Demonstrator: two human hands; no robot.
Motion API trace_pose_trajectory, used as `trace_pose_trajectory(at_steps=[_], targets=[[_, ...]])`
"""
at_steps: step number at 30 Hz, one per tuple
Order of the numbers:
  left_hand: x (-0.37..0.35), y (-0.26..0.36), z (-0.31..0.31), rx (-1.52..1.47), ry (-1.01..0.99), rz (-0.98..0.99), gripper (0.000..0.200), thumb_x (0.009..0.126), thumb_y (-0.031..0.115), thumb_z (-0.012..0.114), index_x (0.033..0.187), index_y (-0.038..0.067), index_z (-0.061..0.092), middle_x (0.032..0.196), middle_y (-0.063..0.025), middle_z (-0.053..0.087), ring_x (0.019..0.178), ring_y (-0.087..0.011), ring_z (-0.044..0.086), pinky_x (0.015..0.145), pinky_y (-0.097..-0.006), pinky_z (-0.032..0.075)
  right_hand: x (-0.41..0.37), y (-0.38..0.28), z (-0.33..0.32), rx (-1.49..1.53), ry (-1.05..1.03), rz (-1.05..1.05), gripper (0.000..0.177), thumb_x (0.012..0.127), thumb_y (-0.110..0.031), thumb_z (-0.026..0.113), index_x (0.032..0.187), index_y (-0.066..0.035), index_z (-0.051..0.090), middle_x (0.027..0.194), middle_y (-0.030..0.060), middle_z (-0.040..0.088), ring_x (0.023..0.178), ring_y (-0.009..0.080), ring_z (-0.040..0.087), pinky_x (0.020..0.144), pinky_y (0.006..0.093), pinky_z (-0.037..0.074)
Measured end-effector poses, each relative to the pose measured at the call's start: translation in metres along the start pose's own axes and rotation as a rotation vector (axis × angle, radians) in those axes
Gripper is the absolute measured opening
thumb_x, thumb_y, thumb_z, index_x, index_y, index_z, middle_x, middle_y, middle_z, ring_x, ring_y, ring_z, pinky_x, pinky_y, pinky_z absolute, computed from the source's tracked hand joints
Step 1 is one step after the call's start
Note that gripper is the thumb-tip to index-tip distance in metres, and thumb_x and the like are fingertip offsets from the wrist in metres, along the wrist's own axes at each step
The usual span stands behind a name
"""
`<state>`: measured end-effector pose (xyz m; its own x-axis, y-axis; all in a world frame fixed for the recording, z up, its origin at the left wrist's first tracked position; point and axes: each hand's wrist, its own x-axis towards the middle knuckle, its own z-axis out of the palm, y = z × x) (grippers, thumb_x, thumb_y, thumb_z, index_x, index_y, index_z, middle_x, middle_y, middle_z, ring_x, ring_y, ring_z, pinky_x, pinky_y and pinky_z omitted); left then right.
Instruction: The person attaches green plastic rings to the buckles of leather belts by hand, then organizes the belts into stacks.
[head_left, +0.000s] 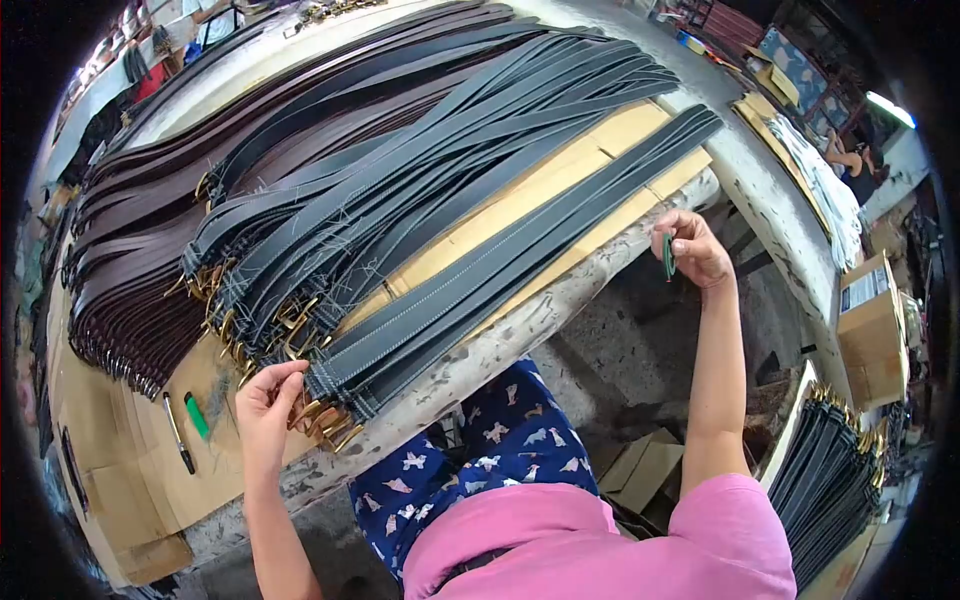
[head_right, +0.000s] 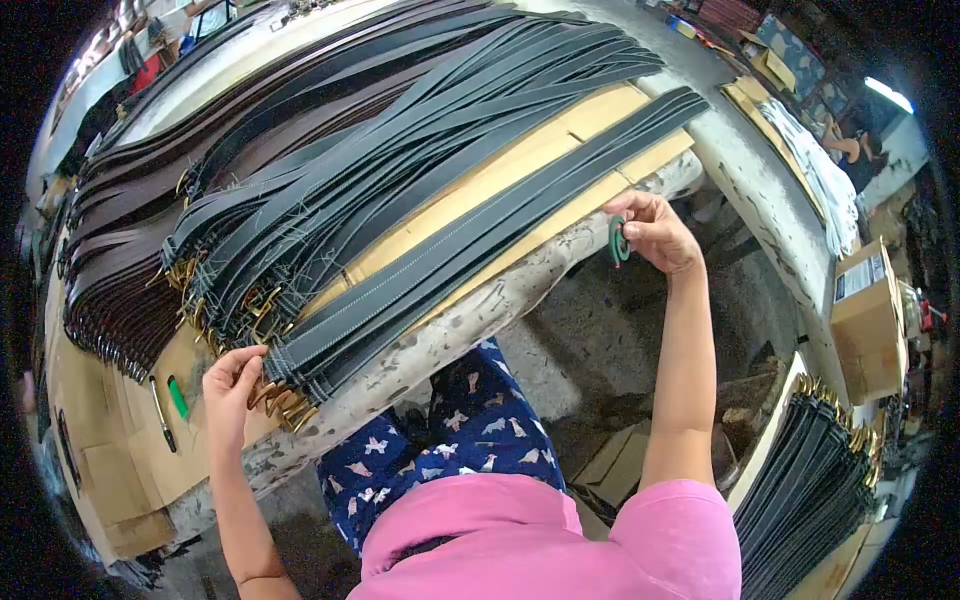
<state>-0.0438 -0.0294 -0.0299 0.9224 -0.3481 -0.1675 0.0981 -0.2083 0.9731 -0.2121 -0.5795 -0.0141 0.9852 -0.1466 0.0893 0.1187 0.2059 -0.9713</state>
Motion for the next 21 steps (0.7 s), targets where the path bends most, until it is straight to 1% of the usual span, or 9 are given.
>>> trace_pose_trajectory(at_steps=[1,4,7,9,10,12,15,17,21], targets=[[0.001,-0.002,0.002,0.065,0.016,0.054,0.016,0.096,0.009,0.064,0.106,-0.002,0.070,0.075,0.0037,0.057,0.060,-0.0017,0.045,0.053,-0.0187,0.035,-0.003,0.008,-0.004,0.007,0.077,0.029,0.024,0.077,-0.008,0.081,0.096,-0.002,0.069,0.071,0.0025,0.062,0.059,0.0075,0.054,0.054,0.0248,0.042],[0.002,-0.005,0.005,0.190,0.034,0.160,0.014,0.094,0.006,0.064,0.104,-0.001,0.072,0.086,0.0037,0.056,0.074,-0.0030,0.048,0.064,-0.0193,0.037,0.003,0.024,-0.012,-0.610,0.276,0.489,0.018,0.081,-0.006,0.076,0.096,-0.004,0.065,0.075,0.0002,0.061,0.056,0.0070,0.054,0.049,0.0198,0.040],[0.006,-0.012,0.002,0.278,0.017,0.259,0.015,0.093,0.004,0.065,0.104,-0.003,0.071,0.085,0.0017,0.057,0.074,-0.0048,0.049,0.064,-0.0200,0.038,-0.013,0.013,-0.004,-0.164,0.334,0.145,0.016,0.081,-0.001,0.075,0.091,-0.005,0.064,0.078,-0.0002,0.064,0.057,0.0053,0.055,0.050,0.0162,0.041],[0.004,-0.005,0.006,0.233,0.008,0.230,0.017,0.093,0.003,0.064,0.106,-0.003,0.072,0.086,-0.0011,0.060,0.077,-0.0067,0.052,0.068,-0.0209,0.040,-0.021,0.025,-0.017,0.020,0.294,-0.020,0.017,0.086,-0.012,0.073,0.095,-0.006,0.061,0.077,-0.0013,0.061,0.056,0.0029,0.050,0.046,0.0133,0.035],[0.006,-0.008,0.004,0.229,-0.007,0.207,0.017,0.093,0.004,0.063,0.107,-0.002,0.072,0.088,-0.0019,0.061,0.078,-0.0077,0.054,0.069,-0.0218,0.041,-0.015,0.040,-0.025,-0.074,0.328,0.006,0.018,0.088,-0.016,0.072,0.096,-0.005,0.061,0.076,-0.0009,0.060,0.057,0.0038,0.049,0.047,0.0169,0.036],[0.012,-0.011,0.008,0.301,0.036,0.358,0.017,0.092,0.008,0.065,0.105,0.001,0.073,0.082,-0.0038,0.062,0.077,-0.0108,0.056,0.069,-0.0251,0.043,-0.006,0.049,-0.025,-0.600,0.410,0.457,0.019,0.086,-0.010,0.073,0.101,-0.003,0.062,0.079,0.0007,0.060,0.060,0.0060,0.049,0.052,0.0221,0.037],[0.017,-0.016,0.007,0.181,0.005,0.291,0.022,0.097,0.017,0.061,0.106,0.000,0.073,0.083,-0.0034,0.061,0.078,-0.0105,0.056,0.068,-0.0255,0.045,-0.012,0.046,-0.015,-0.090,0.412,0.111,0.018,0.089,-0.006,0.070,0.104,-0.002,0.062,0.080,0.0006,0.063,0.063,0.0028,0.053,0.052,0.0163,0.042],[0.016,-0.013,0.011,0.056,-0.006,0.279,0.028,0.099,0.022,0.059,0.106,-0.001,0.073,0.083,-0.0019,0.060,0.075,-0.0084,0.054,0.067,-0.0250,0.045,-0.012,0.044,-0.008,-0.062,0.331,0.022,0.017,0.090,-0.007,0.069,0.105,-0.001,0.063,0.085,0.0030,0.067,0.064,0.0034,0.057,0.053,0.0142,0.044],[0.024,-0.016,0.012,0.263,0.057,0.214,0.032,0.095,0.031,0.065,0.101,0.001,0.074,0.072,-0.0013,0.051,0.067,-0.0079,0.046,0.060,-0.0260,0.038,0.004,0.046,0.062,-0.074,0.289,0.128,0.014,0.089,-0.007,0.070,0.101,0.000,0.065,0.089,0.0098,0.071,0.067,0.0120,0.067,0.059,0.0222,0.052]])
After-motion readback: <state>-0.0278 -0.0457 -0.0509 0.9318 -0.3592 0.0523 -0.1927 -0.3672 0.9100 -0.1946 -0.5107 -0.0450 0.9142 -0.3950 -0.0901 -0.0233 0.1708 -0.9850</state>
